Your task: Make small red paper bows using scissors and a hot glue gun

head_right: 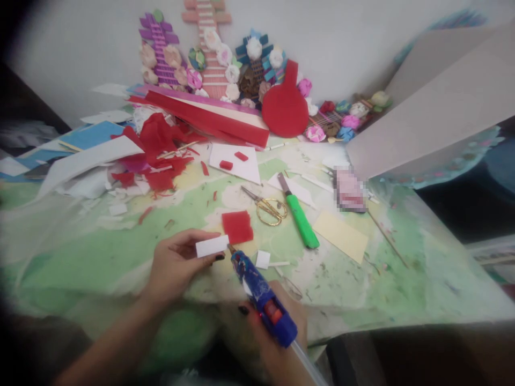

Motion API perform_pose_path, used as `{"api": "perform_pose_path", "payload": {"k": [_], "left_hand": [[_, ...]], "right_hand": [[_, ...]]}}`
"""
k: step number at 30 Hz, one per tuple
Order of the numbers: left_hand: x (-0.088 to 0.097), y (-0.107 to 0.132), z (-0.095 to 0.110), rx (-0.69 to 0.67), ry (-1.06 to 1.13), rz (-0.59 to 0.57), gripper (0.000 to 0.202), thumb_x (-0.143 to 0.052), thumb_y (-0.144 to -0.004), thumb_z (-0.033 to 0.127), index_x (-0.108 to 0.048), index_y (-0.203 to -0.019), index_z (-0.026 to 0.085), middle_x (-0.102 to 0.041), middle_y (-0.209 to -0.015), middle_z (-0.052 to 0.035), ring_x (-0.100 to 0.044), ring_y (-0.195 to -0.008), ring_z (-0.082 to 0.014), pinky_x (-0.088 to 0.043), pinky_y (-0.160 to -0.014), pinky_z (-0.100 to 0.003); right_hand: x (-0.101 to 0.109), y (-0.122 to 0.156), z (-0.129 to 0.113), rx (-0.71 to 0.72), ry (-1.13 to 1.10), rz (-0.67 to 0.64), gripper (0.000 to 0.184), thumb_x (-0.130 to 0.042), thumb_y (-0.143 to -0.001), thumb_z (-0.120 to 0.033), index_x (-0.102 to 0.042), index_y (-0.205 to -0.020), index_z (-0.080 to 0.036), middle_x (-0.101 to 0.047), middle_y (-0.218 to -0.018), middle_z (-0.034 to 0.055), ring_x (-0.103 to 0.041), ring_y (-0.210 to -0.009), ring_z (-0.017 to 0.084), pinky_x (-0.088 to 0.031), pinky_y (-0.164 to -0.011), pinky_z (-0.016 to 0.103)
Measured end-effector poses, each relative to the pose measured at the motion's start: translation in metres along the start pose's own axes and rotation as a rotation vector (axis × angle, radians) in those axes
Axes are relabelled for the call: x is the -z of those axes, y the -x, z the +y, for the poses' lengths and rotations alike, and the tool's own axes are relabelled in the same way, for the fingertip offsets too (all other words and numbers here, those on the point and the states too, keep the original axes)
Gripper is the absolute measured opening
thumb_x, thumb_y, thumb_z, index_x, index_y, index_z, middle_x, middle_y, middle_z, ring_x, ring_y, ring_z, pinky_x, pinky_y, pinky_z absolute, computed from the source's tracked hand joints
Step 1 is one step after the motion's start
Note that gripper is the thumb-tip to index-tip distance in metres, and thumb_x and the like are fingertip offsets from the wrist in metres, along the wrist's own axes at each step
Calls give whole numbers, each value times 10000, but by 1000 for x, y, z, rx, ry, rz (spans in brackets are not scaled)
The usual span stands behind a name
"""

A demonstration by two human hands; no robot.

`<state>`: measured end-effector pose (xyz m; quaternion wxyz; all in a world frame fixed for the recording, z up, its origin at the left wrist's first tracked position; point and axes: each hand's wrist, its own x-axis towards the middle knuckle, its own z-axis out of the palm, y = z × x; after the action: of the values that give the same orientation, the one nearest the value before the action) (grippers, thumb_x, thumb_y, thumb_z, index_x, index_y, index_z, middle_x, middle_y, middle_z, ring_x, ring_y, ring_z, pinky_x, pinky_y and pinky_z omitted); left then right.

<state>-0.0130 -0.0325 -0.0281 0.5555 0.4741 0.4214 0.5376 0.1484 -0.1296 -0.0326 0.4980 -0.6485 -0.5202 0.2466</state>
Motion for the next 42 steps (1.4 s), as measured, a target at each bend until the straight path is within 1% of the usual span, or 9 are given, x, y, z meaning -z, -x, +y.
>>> {"api": "perform_pose_path", "payload": {"k": [8,11,17,25,28,31,34,38,42], "left_hand": [[0,0,-1,-6,-8,-11,208,-802,-599,143,-729,-794,135,-750,-766,-60,-706,-695,-176,-585,-641,-233],[0,0,-2,-5,7,-12,203,-794,-596,122,-733,-789,139,-748,-754,-50,-700,-676,-160,-573,-624,-211],[-1,1,-3,24,17,-14,242,-769,-569,29,-735,-776,149,-746,-713,-22,-695,-646,-140,-557,-588,-173],[1,1,-4,2,41,-22,240,-777,-586,46,-738,-796,155,-746,-740,-28,-695,-662,-137,-559,-612,-176],[1,1,-3,3,50,-24,203,-787,-604,88,-734,-791,149,-743,-743,-37,-691,-660,-137,-561,-624,-187],[0,1,-3,23,42,-26,201,-792,-607,105,-732,-795,144,-746,-755,-46,-699,-695,-154,-566,-642,-203],[-1,1,-4,13,28,-26,198,-793,-601,103,-737,-788,142,-747,-758,-47,-698,-698,-155,-562,-637,-198],[0,1,-7,-12,-2,-12,207,-782,-585,77,-746,-773,155,-738,-718,-25,-675,-636,-128,-536,-579,-167],[1,1,-8,-6,-38,-17,220,-755,-593,60,-750,-790,158,-744,-745,-33,-679,-656,-142,-538,-592,-182]], "right_hand": [[-1,3,-2,38,3,-57,213,-632,-767,-372,-594,-644,-203,-520,-489,-19,-487,-481,138,-411,-488,254],[-2,5,-2,24,-18,-111,198,-603,-787,-346,-590,-660,-195,-529,-494,-25,-472,-450,117,-388,-448,229],[0,3,-3,137,43,-260,178,-618,-770,-295,-545,-648,-186,-567,-519,-32,-498,-443,93,-370,-440,196],[-6,11,-3,68,-61,-86,185,-616,-773,-334,-608,-652,-194,-578,-529,-16,-500,-446,113,-386,-448,219],[-4,10,-4,9,-26,-21,187,-643,-761,-341,-607,-648,-197,-533,-476,-28,-469,-418,117,-376,-423,229],[-4,6,-5,11,17,15,192,-650,-752,-344,-595,-635,-202,-517,-463,-30,-482,-432,129,-410,-453,242],[-6,4,-7,49,31,2,222,-635,-767,-361,-576,-617,-208,-531,-478,-26,-501,-452,130,-430,-486,243],[-9,5,-9,60,31,-101,266,-597,-802,-410,-564,-639,-203,-487,-466,-38,-431,-403,104,-353,-428,232],[-9,7,-10,65,37,-128,246,-609,-799,-394,-581,-661,-192,-517,-505,-32,-462,-441,101,-359,-463,225]]}}
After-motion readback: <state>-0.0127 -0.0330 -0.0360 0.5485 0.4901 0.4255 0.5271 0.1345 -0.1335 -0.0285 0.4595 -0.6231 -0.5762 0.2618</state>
